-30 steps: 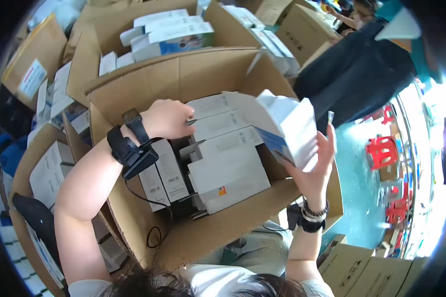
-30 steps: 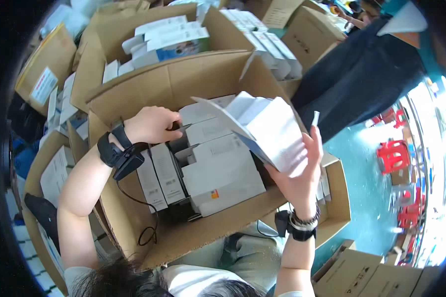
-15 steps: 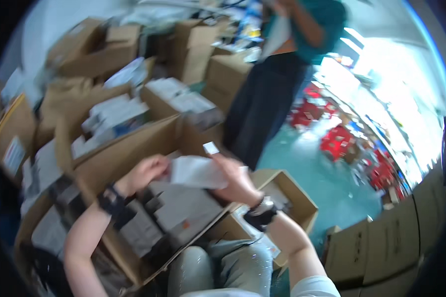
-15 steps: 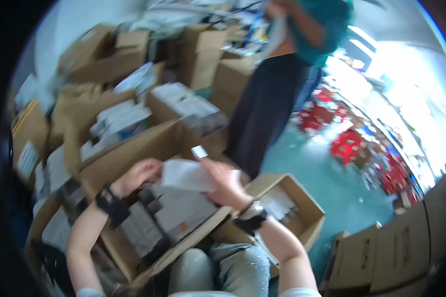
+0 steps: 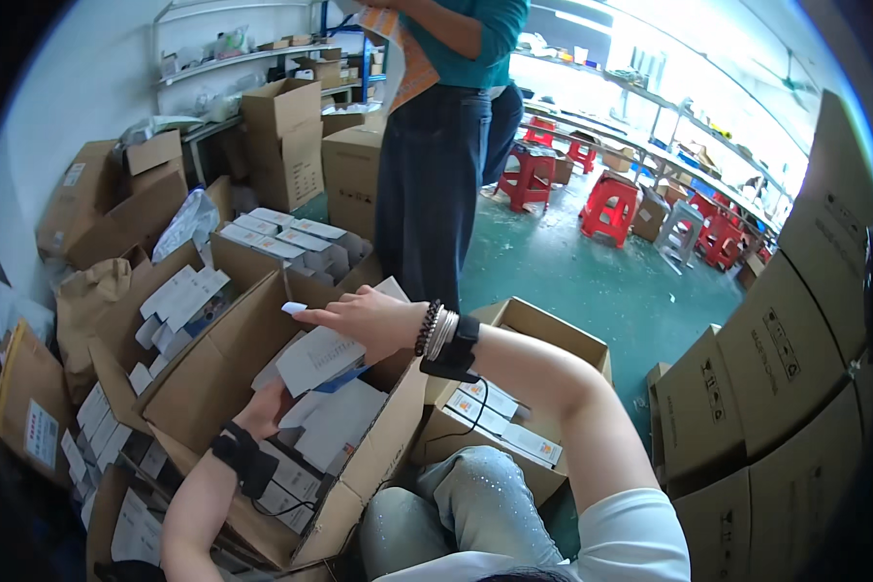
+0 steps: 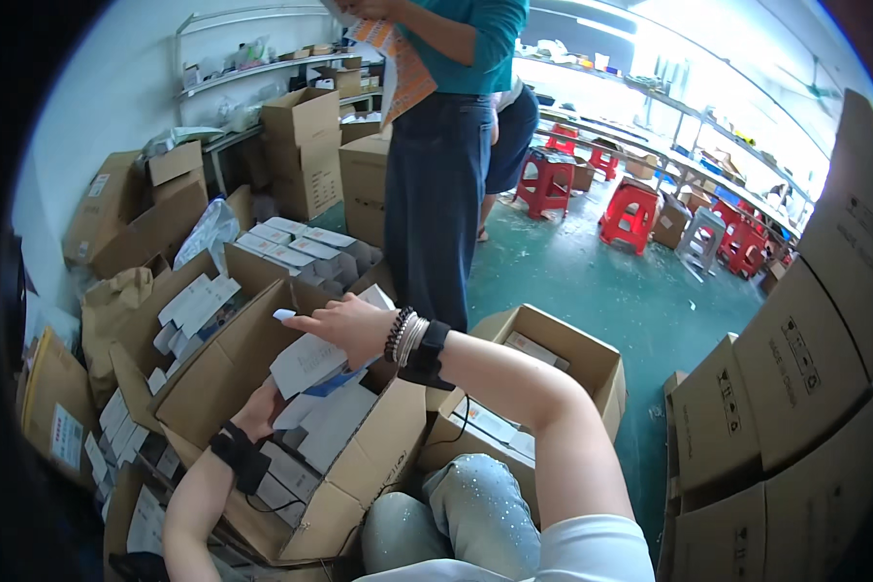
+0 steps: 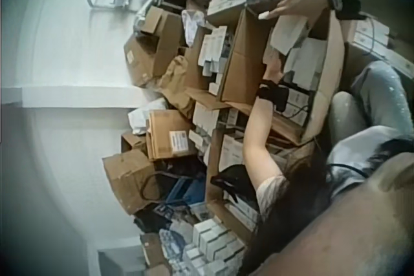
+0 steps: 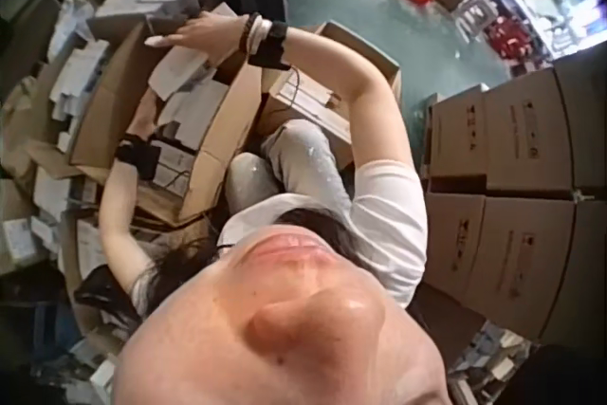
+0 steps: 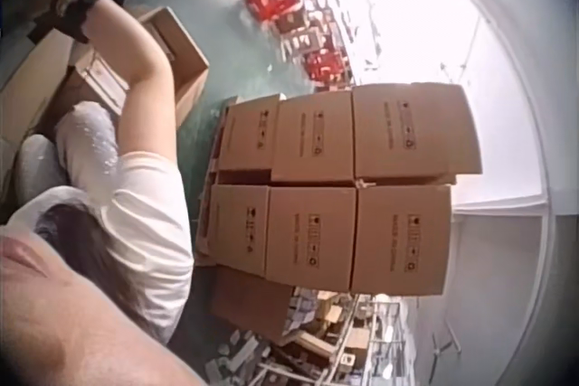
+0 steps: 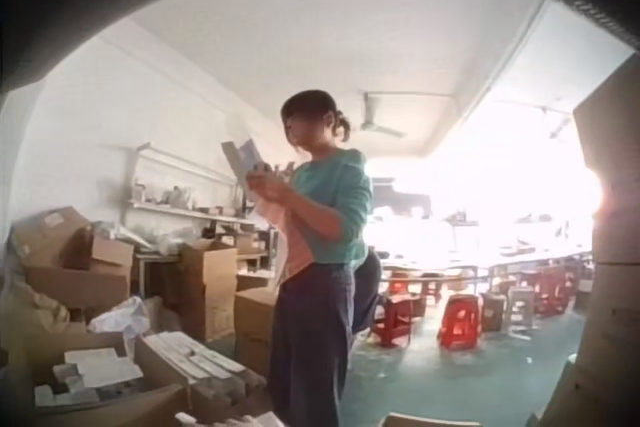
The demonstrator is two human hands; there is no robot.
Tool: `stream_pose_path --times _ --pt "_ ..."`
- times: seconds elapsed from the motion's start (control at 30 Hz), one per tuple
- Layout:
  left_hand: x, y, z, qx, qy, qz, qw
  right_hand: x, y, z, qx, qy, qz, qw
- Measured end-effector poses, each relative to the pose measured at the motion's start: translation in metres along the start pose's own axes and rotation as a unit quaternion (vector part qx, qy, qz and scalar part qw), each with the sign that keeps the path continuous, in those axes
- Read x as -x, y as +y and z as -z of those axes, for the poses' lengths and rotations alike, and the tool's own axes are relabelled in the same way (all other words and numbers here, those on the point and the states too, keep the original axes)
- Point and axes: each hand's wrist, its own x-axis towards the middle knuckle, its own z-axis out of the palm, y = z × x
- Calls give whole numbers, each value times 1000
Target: Labeling small product boxes and organizing them into larger shipping cartons.
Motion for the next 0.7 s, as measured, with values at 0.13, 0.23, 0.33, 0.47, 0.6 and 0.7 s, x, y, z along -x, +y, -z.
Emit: stream_pose_path --times 0.13,0.23,0.33,0.47,0.6,0.7 --pt "7 -6 -15 85 -41 -11 995 -5 -4 21 31 -28 20 999" --pt "8 -12 -19 136 -55 -37 989 -13 -22 50 52 -75 22 996" --pt "21 -9 -34 201 -73 -42 976 -19 -37 65 79 -101 36 991" --pt "18 -18 -20 299 -75 -64 949 -32 -47 69 128 -68 91 985" --pt "17 -11 -18 311 -35 -75 947 -14 -58 77 143 2 87 986" --pt "28 1 -27 323 36 -96 941 5 -54 71 151 68 96 981"
